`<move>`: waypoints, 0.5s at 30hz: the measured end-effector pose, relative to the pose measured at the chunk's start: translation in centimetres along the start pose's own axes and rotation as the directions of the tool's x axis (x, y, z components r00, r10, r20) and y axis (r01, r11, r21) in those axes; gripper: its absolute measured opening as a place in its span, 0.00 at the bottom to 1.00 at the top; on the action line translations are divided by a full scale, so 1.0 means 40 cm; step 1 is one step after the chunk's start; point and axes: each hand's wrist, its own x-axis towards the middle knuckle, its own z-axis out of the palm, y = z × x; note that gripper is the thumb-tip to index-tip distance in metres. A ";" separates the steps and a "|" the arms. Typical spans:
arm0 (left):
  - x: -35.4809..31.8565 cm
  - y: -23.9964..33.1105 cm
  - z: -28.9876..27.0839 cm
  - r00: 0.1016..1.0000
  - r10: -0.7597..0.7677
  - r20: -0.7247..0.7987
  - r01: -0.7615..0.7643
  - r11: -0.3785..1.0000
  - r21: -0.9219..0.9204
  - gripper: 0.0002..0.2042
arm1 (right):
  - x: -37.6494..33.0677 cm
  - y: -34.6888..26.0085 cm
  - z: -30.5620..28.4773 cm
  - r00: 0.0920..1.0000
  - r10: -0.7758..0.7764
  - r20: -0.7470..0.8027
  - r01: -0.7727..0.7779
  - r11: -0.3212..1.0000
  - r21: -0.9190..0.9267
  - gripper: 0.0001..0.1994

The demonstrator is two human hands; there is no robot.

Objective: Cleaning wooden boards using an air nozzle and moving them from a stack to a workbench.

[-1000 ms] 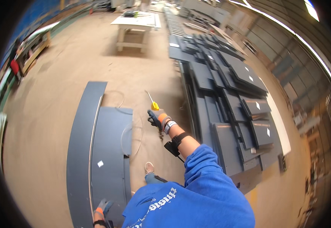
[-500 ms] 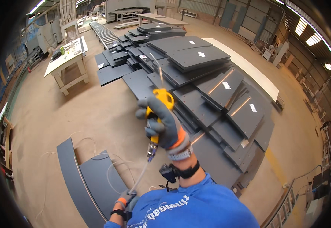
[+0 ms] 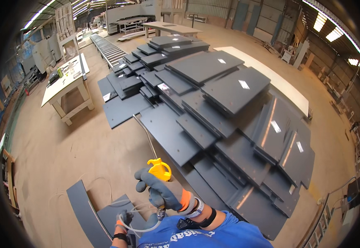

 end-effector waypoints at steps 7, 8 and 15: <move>0.203 0.622 0.016 0.965 0.259 -0.034 -0.260 0.965 -0.031 0.19 | 0.289 -0.052 0.044 0.993 -0.115 0.025 0.114 0.993 0.017 0.17; 0.256 0.695 0.003 0.962 0.265 -0.063 -0.267 0.964 -0.023 0.24 | 0.328 -0.048 0.035 0.994 -0.112 0.014 0.111 0.993 0.045 0.16; 0.170 1.167 0.102 0.615 0.676 -0.406 -0.775 0.613 -0.152 0.37 | 0.607 -0.101 0.029 0.995 -0.063 -0.081 0.078 0.978 0.195 0.16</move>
